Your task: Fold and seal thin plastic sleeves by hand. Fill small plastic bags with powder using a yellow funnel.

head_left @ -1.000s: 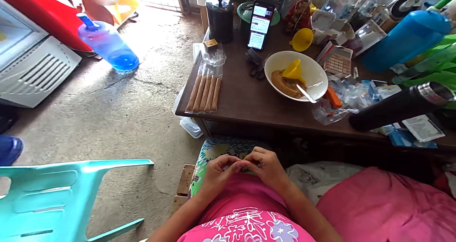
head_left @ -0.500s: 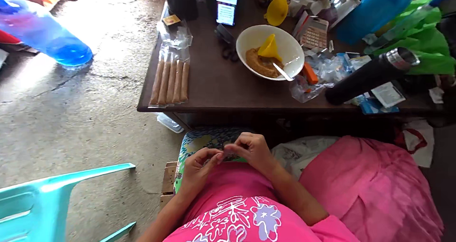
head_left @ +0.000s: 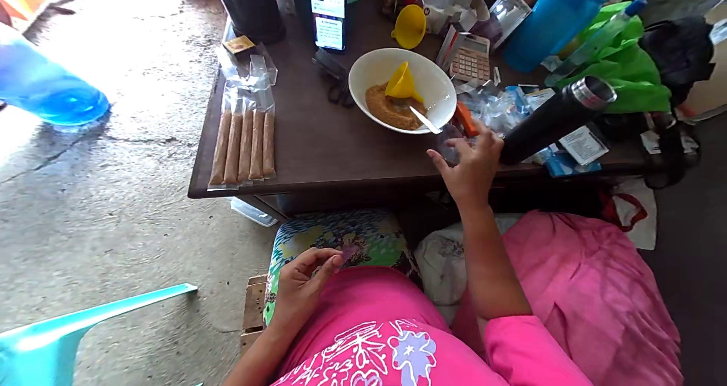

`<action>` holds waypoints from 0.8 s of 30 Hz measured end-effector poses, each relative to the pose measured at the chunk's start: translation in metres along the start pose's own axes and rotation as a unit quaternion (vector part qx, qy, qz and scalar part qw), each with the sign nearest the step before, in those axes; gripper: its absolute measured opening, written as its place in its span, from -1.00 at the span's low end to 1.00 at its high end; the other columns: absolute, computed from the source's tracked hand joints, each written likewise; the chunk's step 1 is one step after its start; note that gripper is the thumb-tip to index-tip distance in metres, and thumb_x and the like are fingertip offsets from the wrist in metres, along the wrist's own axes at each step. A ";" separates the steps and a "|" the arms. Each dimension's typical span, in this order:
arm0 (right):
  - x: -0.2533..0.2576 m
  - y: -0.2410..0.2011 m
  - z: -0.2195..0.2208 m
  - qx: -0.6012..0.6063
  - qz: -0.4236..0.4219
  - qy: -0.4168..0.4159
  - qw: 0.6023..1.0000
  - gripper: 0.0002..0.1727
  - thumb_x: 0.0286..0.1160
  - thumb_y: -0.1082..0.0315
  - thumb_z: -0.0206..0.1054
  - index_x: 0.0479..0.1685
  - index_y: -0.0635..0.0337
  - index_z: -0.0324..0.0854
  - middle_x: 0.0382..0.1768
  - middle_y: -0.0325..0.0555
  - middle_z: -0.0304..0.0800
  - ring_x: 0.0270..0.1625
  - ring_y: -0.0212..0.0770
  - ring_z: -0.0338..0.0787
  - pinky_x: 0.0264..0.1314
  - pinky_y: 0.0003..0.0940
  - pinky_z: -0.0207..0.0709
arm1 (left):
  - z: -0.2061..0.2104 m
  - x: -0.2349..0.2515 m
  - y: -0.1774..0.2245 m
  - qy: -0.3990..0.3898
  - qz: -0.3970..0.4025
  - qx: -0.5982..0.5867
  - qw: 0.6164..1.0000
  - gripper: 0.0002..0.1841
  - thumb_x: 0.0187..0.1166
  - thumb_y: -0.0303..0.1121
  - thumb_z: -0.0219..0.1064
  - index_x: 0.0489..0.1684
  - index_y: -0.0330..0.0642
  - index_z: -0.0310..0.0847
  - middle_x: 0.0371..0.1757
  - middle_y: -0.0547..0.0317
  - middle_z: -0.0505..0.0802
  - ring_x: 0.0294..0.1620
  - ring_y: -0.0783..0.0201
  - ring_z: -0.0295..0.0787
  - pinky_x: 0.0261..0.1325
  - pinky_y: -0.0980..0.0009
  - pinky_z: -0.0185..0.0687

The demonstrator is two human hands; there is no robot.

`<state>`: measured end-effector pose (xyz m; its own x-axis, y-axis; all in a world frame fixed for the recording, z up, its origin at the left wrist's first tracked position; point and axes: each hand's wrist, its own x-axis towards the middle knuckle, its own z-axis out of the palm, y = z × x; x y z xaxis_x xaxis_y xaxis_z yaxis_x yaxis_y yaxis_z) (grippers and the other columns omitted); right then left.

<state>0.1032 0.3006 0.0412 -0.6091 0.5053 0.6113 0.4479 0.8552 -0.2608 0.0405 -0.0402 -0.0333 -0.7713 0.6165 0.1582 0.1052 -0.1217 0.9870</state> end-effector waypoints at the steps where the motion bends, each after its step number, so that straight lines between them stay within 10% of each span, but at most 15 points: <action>1: 0.003 -0.001 0.002 -0.017 0.010 -0.049 0.999 -0.59 0.48 -0.02 0.48 -0.15 0.19 0.87 0.49 0.24 0.59 0.51 0.39 0.50 0.40 0.37 0.37 | 0.000 0.000 0.000 -0.002 -0.001 0.001 1.000 -0.89 0.58 -0.41 0.41 -0.10 -0.20 0.82 -0.19 0.36 0.93 -0.27 0.48 0.86 -0.08 0.52 0.83; 8: -0.012 -0.004 0.017 0.010 0.024 -0.136 0.990 -0.86 0.50 0.38 0.49 -0.20 0.31 0.85 0.03 0.26 0.77 0.10 0.30 0.75 0.12 0.29 0.59 | -0.003 0.000 0.001 0.005 -0.003 -0.003 1.000 -0.89 0.57 -0.43 0.41 -0.11 -0.20 0.83 -0.20 0.35 0.93 -0.27 0.48 0.86 -0.09 0.53 0.83; 13: -0.018 0.006 0.032 0.062 0.044 -0.073 0.994 -0.60 0.57 0.19 0.47 -0.45 0.42 0.72 -0.21 0.23 0.69 -0.26 0.15 0.78 -0.21 0.11 0.69 | -0.003 0.001 0.001 0.000 -0.001 -0.002 1.000 -0.89 0.57 -0.42 0.42 -0.12 -0.20 0.83 -0.20 0.35 0.93 -0.27 0.49 0.85 -0.09 0.55 0.82; 18: -0.015 0.001 0.035 0.039 0.073 -0.131 0.988 -0.72 0.68 0.40 0.30 0.22 0.32 0.75 0.11 0.36 0.71 0.17 0.35 0.75 0.22 0.23 0.65 | -0.004 0.001 0.000 0.005 -0.002 -0.007 1.000 -0.89 0.57 -0.42 0.42 -0.12 -0.21 0.83 -0.21 0.35 0.93 -0.29 0.49 0.86 -0.10 0.54 0.83; 24: -0.014 -0.002 0.036 0.009 0.067 -0.141 0.988 -0.74 0.70 0.39 0.28 0.15 0.30 0.79 0.08 0.34 0.70 0.17 0.33 0.74 0.19 0.21 0.66 | -0.004 0.001 0.001 0.007 0.000 -0.007 1.000 -0.89 0.58 -0.42 0.41 -0.12 -0.21 0.83 -0.22 0.35 0.92 -0.28 0.48 0.85 -0.10 0.54 0.82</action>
<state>0.0872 0.2955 0.0058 -0.7052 0.6232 0.3381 0.5263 0.7796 -0.3393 0.0378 -0.0430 -0.0321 -0.7799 0.6058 0.1573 0.0956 -0.1331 0.9865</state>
